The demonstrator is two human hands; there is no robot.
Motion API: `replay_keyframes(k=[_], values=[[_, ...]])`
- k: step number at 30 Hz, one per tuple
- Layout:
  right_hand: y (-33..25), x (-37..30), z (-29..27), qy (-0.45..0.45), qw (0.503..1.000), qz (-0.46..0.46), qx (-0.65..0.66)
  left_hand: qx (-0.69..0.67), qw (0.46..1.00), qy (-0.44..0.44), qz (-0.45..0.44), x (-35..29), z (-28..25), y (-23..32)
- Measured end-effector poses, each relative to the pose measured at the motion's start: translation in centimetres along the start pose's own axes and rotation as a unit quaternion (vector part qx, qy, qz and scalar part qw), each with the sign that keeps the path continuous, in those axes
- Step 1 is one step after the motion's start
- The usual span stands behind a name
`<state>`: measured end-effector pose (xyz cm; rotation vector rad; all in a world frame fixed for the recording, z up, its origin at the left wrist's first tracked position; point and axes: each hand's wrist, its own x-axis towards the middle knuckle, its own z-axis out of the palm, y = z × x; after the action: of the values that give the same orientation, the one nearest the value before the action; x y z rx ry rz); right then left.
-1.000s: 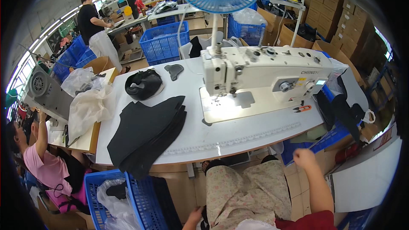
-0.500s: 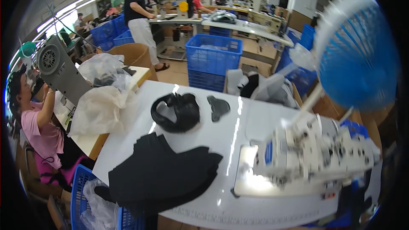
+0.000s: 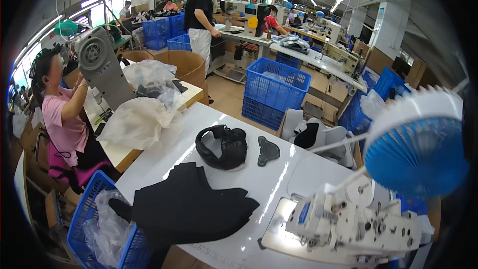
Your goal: The person trims threads on a shoe component using thread snips, presses buttons on the sewing machine control panel, and sews shoe pieces together using the sewing machine.
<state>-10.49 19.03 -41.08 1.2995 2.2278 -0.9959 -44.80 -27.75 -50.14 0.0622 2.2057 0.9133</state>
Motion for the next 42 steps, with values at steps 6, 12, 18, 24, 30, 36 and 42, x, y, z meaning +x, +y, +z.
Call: replay_keyframes(k=[6,12,18,24,30,36,42], values=[[2.6,-7.4,9.0,0.061,0.996,-0.072,-0.008,0.108,0.992,0.021,0.054,-4.9,-4.5,-6.3],[8.8,-20.0,20.0,0.110,0.991,-0.073,-0.004,0.047,0.967,-0.124,0.219,-20.7,-14.0,11.6],[-11.9,-29.2,9.5,0.291,0.936,-0.186,0.070,0.310,0.716,0.284,0.558,-26.1,-22.1,26.5],[-21.1,-32.2,4.0,0.354,0.845,-0.397,0.058,0.468,0.744,0.249,0.406,-19.5,-21.3,27.6],[-19.7,-31.7,3.3,0.333,0.859,-0.388,0.026,0.488,0.728,0.260,0.406,-18.3,-24.0,27.1],[-17.0,-32.9,2.3,0.397,0.854,-0.333,0.049,0.477,0.727,0.235,0.434,-17.0,-27.4,26.2],[-16.0,-31.1,-0.2,0.471,0.793,-0.362,0.138,0.483,0.745,0.244,0.390,-16.4,-29.0,24.4]])
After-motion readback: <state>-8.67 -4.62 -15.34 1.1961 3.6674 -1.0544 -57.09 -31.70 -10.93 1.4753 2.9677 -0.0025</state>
